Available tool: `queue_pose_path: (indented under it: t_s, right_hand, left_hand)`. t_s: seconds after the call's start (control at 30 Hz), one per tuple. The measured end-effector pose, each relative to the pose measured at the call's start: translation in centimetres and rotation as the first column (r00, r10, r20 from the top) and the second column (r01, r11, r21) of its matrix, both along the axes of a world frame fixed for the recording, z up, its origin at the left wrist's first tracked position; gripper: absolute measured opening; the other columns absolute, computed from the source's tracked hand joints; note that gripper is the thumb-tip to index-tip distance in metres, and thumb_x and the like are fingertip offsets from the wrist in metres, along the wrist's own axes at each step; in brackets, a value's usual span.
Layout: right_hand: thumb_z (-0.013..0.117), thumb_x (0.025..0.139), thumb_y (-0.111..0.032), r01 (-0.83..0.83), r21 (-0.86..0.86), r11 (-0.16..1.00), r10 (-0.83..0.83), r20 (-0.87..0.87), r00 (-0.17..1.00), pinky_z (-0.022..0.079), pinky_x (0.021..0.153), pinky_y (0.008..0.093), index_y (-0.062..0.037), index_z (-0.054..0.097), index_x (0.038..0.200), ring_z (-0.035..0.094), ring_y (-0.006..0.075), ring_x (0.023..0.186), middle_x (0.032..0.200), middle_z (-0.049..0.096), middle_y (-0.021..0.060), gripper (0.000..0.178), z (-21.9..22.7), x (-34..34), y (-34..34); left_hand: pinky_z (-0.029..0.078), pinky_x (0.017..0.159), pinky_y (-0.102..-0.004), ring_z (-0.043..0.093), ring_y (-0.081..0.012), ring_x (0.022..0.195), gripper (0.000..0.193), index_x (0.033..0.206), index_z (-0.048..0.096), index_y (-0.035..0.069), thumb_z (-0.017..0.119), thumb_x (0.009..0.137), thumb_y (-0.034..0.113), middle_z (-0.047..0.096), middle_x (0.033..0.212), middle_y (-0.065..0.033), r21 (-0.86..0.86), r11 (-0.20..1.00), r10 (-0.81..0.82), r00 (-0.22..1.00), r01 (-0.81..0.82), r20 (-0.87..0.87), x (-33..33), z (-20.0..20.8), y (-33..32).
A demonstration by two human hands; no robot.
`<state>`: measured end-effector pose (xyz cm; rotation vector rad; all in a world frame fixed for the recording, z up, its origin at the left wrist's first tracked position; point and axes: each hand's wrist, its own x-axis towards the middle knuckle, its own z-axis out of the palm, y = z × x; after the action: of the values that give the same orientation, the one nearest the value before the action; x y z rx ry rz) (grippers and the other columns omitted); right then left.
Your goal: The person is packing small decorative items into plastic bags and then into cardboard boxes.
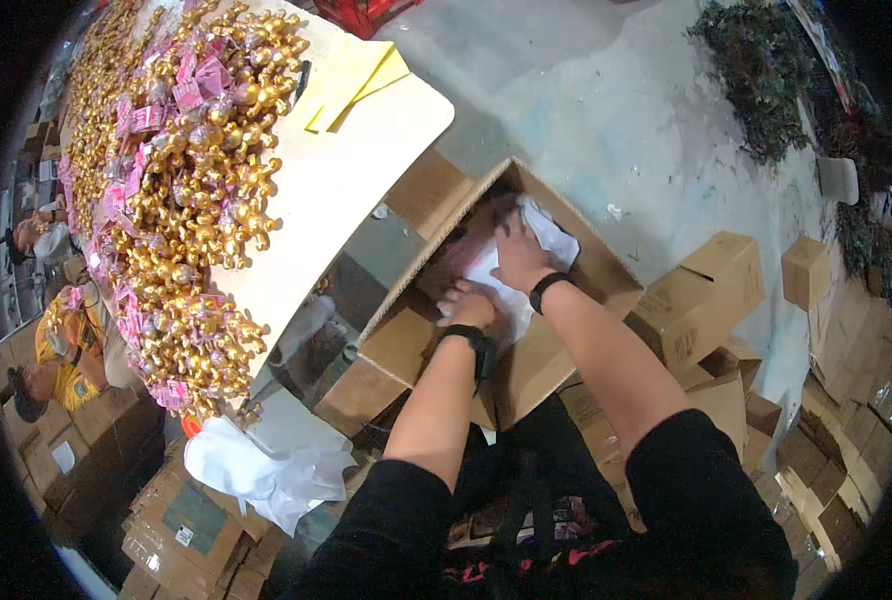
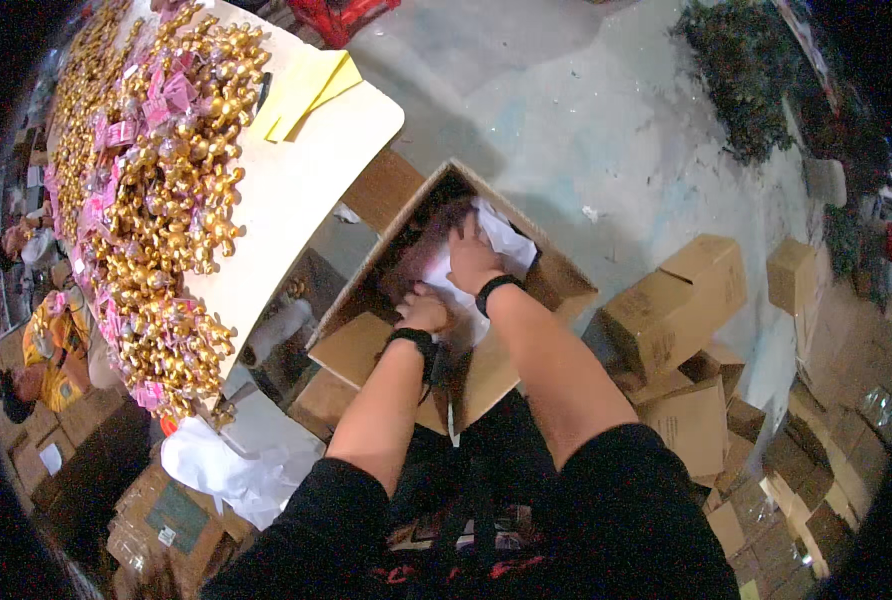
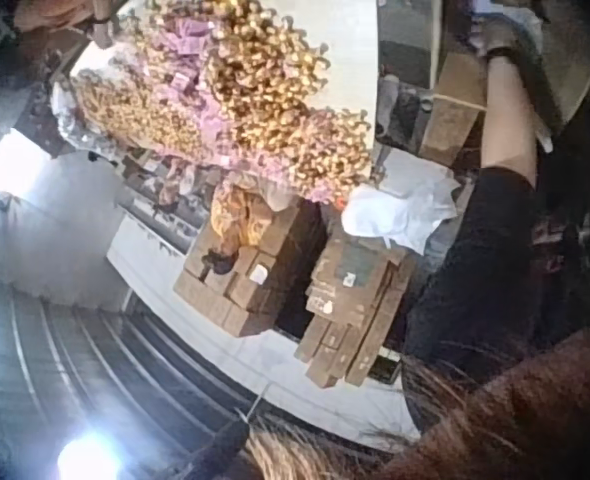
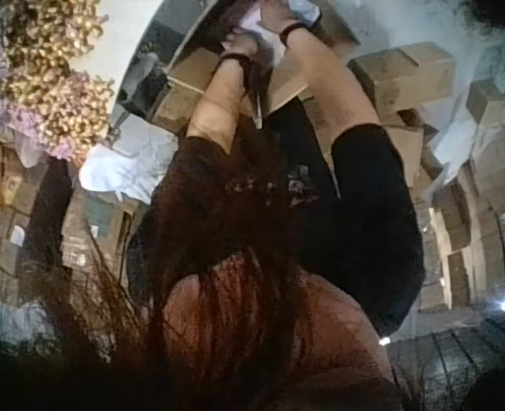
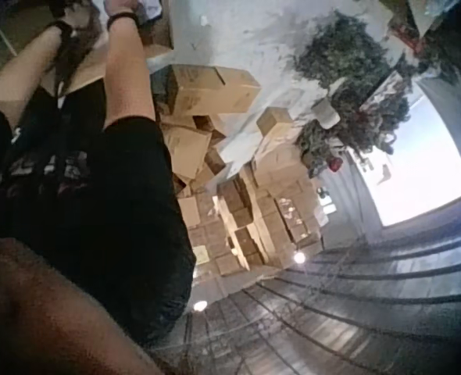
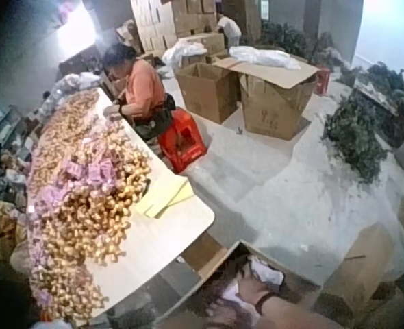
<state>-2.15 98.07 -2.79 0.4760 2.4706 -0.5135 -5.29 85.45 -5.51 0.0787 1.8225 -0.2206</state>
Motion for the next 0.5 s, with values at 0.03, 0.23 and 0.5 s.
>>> queue_pose_path:
  t_s: [0.03, 0.23, 0.5]
  right_hand:
    - [0.08, 0.074, -0.034, 0.061, -0.003, 0.998, -0.061, 0.013, 0.998, 0.041, 0.105, 0.0483, 0.0055, 0.037, 0.136, 0.042, 0.0505, 0.127, 0.147, 0.027, 0.0329, 0.085, 0.7, 1.1, 1.2]
    - [0.07, 0.082, -0.032, 0.392, 0.0, 0.92, -0.386, 0.172, 0.906, 0.046, 0.101, 0.0434, 0.003, 0.043, 0.133, 0.055, 0.0376, 0.12, 0.134, 0.052, 0.0248, 0.067, 5.5, -1.2, 1.3]
    - [0.071, 0.082, -0.039, 0.425, 0.036, 0.904, -0.41, 0.352, 0.842, 0.04, 0.109, 0.0445, 0.0024, 0.023, 0.148, 0.046, 0.0384, 0.131, 0.142, 0.046, 0.0247, 0.092, 1.1, 3.9, 4.8]
  left_hand:
    - [0.039, 0.1, -0.0637, 0.03, -0.0433, 0.14, 0.085, 0.15, 0.027, 0.003, 0.07, 0.081, 0.03, 0.03, 0.153, -0.023, 0.033, 0.996, -0.08, 0.995, 0.082, -0.057, -0.1, 2.9, 1.5]
    - [0.045, 0.101, -0.0451, 0.058, -0.0394, 0.117, 0.055, 0.117, 0.065, -0.001, 0.051, 0.092, 0.046, 0.061, 0.121, -0.0286, 0.402, 0.916, 0.117, 0.953, 0.005, -0.279, -5.5, 2.1, -0.9]
    - [0.046, 0.1, -0.0446, 0.057, -0.0389, 0.118, 0.056, 0.116, 0.066, 0.001, 0.05, 0.093, 0.049, 0.06, 0.124, -0.0258, 0.375, 0.925, 0.087, 0.933, 0.054, -0.348, -2.7, -5.0, -3.9]
